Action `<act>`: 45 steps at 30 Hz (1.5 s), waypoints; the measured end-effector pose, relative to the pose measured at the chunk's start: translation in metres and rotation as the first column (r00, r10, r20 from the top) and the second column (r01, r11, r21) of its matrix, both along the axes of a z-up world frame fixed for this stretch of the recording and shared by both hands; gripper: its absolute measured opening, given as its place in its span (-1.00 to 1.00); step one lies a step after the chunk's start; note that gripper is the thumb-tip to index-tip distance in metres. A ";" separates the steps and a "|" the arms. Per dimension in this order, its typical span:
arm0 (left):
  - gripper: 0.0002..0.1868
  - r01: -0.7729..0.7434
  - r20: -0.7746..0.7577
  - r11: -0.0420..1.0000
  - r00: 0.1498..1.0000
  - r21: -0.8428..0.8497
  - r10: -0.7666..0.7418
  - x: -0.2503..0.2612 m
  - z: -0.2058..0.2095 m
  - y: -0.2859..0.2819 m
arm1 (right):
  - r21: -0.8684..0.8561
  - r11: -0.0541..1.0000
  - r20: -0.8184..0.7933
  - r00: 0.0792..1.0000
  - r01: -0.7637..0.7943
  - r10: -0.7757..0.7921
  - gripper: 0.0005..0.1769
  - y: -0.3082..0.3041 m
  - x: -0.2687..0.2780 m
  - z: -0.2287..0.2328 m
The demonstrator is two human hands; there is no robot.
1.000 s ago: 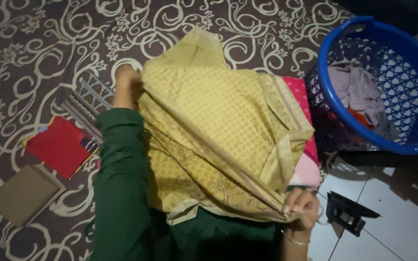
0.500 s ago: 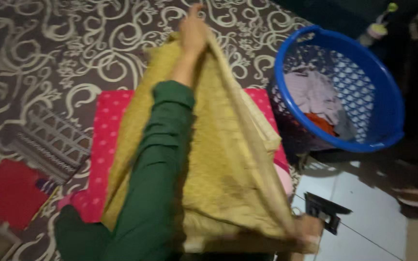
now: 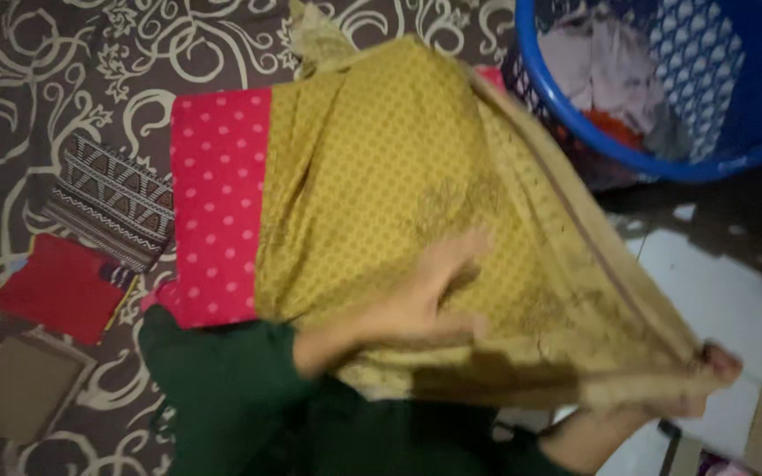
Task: The person irons a beige fabric on a pink polka-dotted mat, folds it, and places it aside. Then they unfold and iron a yellow patterned fabric.
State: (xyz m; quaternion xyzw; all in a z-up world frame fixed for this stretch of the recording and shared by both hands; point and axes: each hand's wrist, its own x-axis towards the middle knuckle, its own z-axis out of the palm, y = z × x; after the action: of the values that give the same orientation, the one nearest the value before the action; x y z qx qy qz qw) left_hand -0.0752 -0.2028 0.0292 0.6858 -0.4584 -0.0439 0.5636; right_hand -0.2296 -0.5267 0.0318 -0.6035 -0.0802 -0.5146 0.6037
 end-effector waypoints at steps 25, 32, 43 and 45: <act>-0.40 -0.808 0.111 0.469 0.536 0.357 0.837 -0.071 0.051 0.276 | 0.168 0.967 0.007 0.981 -0.190 0.192 -0.89 -0.050 0.087 0.031; -0.60 -0.883 -0.074 0.421 0.415 0.207 0.907 -0.057 0.031 0.305 | 0.015 0.990 -0.164 0.977 -0.138 0.138 -0.86 -0.046 0.112 0.030; -0.07 -0.591 -0.241 0.453 0.404 0.667 0.882 0.232 -0.151 0.174 | 0.424 0.835 -0.804 0.279 -0.350 0.525 -0.16 0.062 0.331 -0.075; -0.14 -0.524 -0.302 0.649 0.599 0.552 0.741 0.261 -0.158 0.159 | 0.411 0.848 -0.838 0.229 -0.335 0.496 0.02 0.071 0.353 -0.081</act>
State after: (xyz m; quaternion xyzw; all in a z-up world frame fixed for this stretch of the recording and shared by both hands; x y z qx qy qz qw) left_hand 0.1862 -0.0441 -0.1290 0.8691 0.0071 -0.1078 0.4828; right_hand 0.1235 -0.4561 -0.0490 -0.6950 0.1523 0.0920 0.6966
